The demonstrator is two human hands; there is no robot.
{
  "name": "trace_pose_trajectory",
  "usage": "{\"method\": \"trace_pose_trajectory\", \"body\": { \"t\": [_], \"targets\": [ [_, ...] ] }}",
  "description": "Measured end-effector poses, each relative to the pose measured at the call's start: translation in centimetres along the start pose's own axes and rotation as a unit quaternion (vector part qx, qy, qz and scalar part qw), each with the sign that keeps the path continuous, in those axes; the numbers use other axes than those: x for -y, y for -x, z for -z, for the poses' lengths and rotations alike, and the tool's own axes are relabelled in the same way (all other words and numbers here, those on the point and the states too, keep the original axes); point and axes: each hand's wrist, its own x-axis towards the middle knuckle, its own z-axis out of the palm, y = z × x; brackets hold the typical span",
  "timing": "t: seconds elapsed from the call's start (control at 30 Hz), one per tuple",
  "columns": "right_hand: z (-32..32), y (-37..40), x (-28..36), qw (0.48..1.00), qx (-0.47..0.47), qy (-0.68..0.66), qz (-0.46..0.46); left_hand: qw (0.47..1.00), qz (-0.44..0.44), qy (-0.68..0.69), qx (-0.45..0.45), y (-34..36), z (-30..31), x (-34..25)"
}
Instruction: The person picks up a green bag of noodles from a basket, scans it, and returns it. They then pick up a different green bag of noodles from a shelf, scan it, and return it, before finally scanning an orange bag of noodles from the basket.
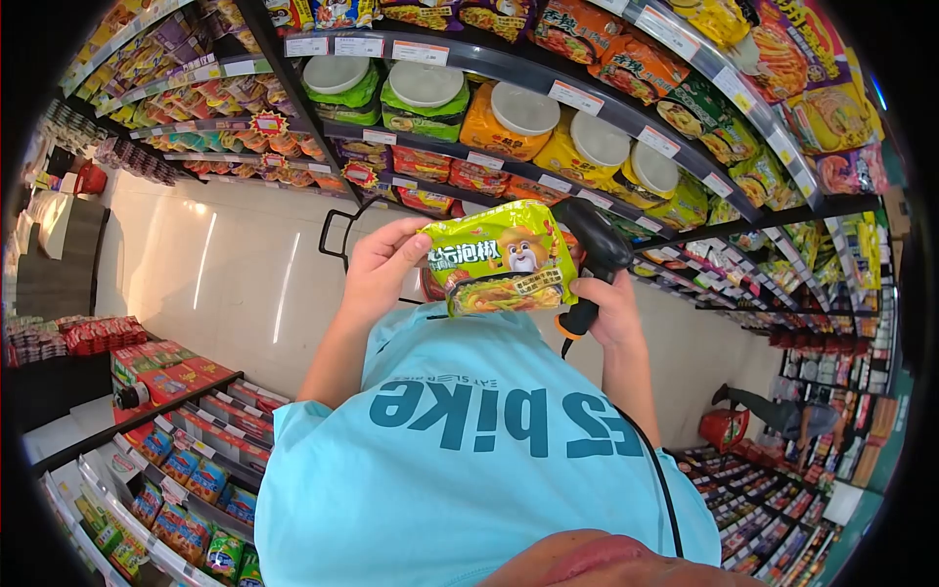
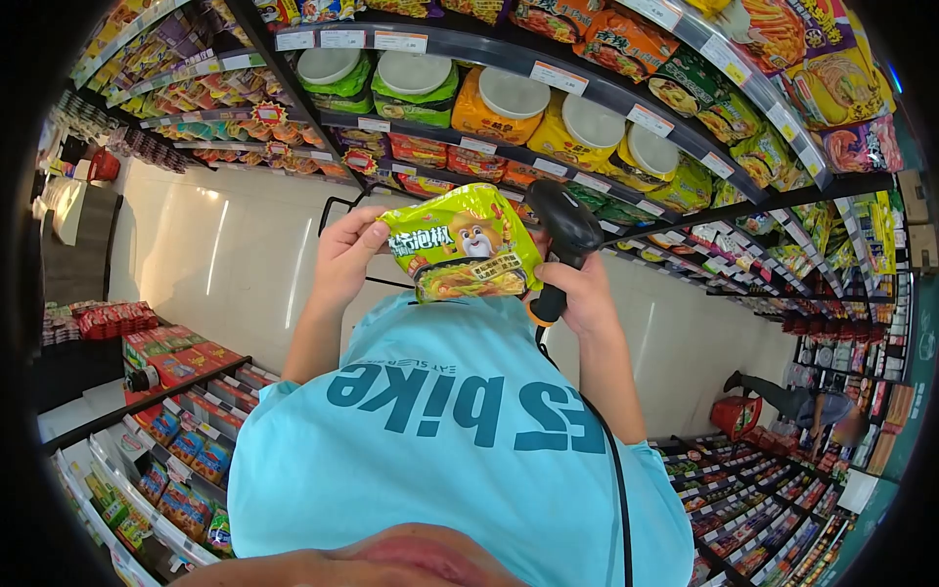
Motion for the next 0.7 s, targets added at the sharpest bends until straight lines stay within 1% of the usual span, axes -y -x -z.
{"method": "trace_pose_trajectory", "body": {
  "t": [0.07,0.1,0.17,0.2,0.27,0.3,0.33,0.37,0.4,0.5,0.57,0.7],
  "targets": [
    [0.5,-0.2,-0.1,1.0,0.001,0.0,0.008,0.998,0.006,-0.059,0.005,0.2,0.8,0.3],
    [0.7,-0.3,-0.2,1.0,0.002,0.0,0.017,0.998,0.006,-0.059,0.004,0.2,1.0,-0.2],
    [1.2,-0.5,-0.2,1.0,0.004,-0.001,0.018,0.987,0.054,-0.147,0.046,0.3,1.0,-1.8],
    [1.3,-0.5,-0.2,1.0,0.004,-0.004,0.019,0.987,0.055,-0.147,0.045,0.2,0.8,-2.3],
    [0.9,-0.3,0.2,1.0,0.001,0.004,0.024,0.953,0.024,-0.295,0.062,0.0,0.3,-3.0],
    [0.8,-0.2,0.4,0.999,-0.003,0.011,0.03,0.953,0.025,-0.295,0.062,0.0,0.2,-2.6],
    [0.8,-0.2,0.5,0.999,-0.002,0.011,0.03,0.954,0.021,-0.297,0.039,-0.1,0.1,-2.0],
    [0.7,-0.1,0.5,0.999,0.009,0.004,0.036,0.954,0.018,-0.299,0.016,-0.1,0.2,-1.4],
    [0.7,-0.1,0.7,0.999,0.02,-0.003,0.043,0.954,0.017,-0.299,0.016,-0.2,0.3,-1.0],
    [0.5,0.1,1.3,0.998,0.035,-0.014,0.045,0.957,0.03,-0.287,0.032,-0.3,0.6,-0.3],
    [0.6,0.1,1.3,0.998,0.035,-0.011,0.052,0.967,0.014,-0.246,0.063,-0.3,1.0,-0.2],
    [0.3,0.3,1.9,0.997,0.044,-0.015,0.056,0.953,0.012,-0.288,0.095,-0.5,2.0,0.3]
  ]
}}
